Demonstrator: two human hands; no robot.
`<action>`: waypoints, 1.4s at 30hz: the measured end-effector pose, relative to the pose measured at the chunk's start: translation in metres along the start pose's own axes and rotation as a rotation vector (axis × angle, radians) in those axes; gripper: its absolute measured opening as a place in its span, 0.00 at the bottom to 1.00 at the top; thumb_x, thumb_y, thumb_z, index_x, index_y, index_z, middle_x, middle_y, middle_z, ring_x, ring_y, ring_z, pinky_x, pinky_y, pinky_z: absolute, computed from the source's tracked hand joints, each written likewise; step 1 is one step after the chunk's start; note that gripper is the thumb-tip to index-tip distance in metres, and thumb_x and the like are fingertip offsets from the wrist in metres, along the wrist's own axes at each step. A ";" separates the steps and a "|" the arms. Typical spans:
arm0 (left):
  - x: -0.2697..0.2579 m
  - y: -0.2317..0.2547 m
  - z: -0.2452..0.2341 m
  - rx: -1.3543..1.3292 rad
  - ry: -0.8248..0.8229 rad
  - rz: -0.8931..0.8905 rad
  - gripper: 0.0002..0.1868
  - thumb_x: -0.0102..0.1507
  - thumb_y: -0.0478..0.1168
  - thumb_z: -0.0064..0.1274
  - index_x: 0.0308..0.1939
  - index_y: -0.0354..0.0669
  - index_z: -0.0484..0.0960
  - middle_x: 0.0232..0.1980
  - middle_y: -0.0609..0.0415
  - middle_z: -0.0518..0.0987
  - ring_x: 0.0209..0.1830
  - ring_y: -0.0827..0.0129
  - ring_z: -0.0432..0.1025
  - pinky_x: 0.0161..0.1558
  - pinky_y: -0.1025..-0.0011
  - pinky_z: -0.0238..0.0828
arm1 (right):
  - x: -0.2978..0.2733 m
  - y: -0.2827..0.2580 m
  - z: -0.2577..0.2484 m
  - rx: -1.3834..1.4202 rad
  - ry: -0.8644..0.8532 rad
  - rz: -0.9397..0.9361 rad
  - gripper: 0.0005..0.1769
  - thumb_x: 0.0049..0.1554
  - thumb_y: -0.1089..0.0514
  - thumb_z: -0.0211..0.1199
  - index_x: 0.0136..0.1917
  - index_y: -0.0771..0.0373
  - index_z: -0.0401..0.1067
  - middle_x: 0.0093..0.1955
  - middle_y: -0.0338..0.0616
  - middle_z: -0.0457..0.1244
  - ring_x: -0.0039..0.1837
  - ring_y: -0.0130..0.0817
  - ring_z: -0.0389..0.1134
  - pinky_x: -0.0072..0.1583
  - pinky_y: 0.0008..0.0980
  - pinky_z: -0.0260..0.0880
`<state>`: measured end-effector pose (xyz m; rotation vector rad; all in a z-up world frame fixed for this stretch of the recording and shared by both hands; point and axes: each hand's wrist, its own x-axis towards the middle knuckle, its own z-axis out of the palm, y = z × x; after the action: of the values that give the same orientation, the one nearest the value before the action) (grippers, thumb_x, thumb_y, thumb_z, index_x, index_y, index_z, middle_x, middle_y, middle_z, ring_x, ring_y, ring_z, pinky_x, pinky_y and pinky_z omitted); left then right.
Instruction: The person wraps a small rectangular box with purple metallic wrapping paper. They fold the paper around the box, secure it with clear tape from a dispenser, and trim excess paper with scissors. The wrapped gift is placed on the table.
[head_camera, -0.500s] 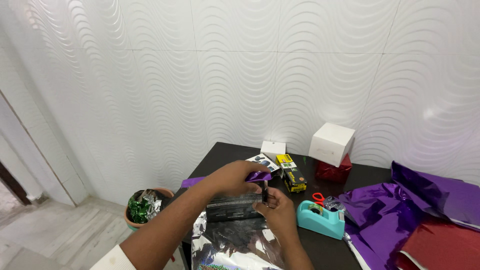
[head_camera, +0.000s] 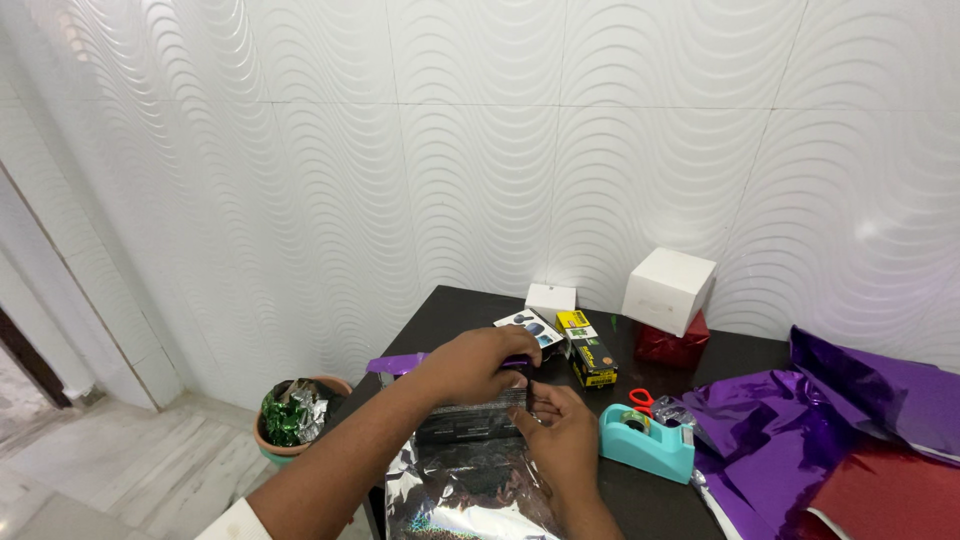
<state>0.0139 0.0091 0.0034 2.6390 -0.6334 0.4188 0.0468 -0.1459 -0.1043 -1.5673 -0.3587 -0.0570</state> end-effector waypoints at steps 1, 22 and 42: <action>-0.001 0.000 0.000 -0.012 0.017 0.018 0.17 0.56 0.38 0.63 0.49 0.46 0.80 0.53 0.54 0.81 0.54 0.55 0.75 0.53 0.60 0.72 | -0.001 -0.001 0.000 0.002 0.001 0.009 0.20 0.45 0.69 0.74 0.53 0.69 0.78 0.48 0.44 0.71 0.49 0.29 0.74 0.51 0.26 0.76; -0.227 0.009 0.078 0.018 0.951 -0.673 0.23 0.58 0.38 0.60 0.56 0.35 0.77 0.58 0.43 0.76 0.60 0.50 0.71 0.58 0.60 0.68 | -0.015 -0.019 0.004 -0.225 -0.037 -0.181 0.25 0.47 0.59 0.76 0.56 0.64 0.73 0.45 0.47 0.71 0.47 0.35 0.70 0.51 0.35 0.70; -0.290 -0.066 0.243 -1.295 0.252 -1.187 0.20 0.60 0.38 0.62 0.53 0.28 0.85 0.38 0.47 0.89 0.32 0.71 0.80 0.40 0.73 0.75 | 0.008 0.010 -0.005 0.179 -0.095 -0.105 0.27 0.49 0.70 0.71 0.62 0.66 0.69 0.56 0.44 0.70 0.56 0.31 0.71 0.57 0.31 0.72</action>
<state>-0.1550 0.0635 -0.3377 1.2731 0.6158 -0.0685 0.0580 -0.1486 -0.1117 -1.3761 -0.5072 -0.0307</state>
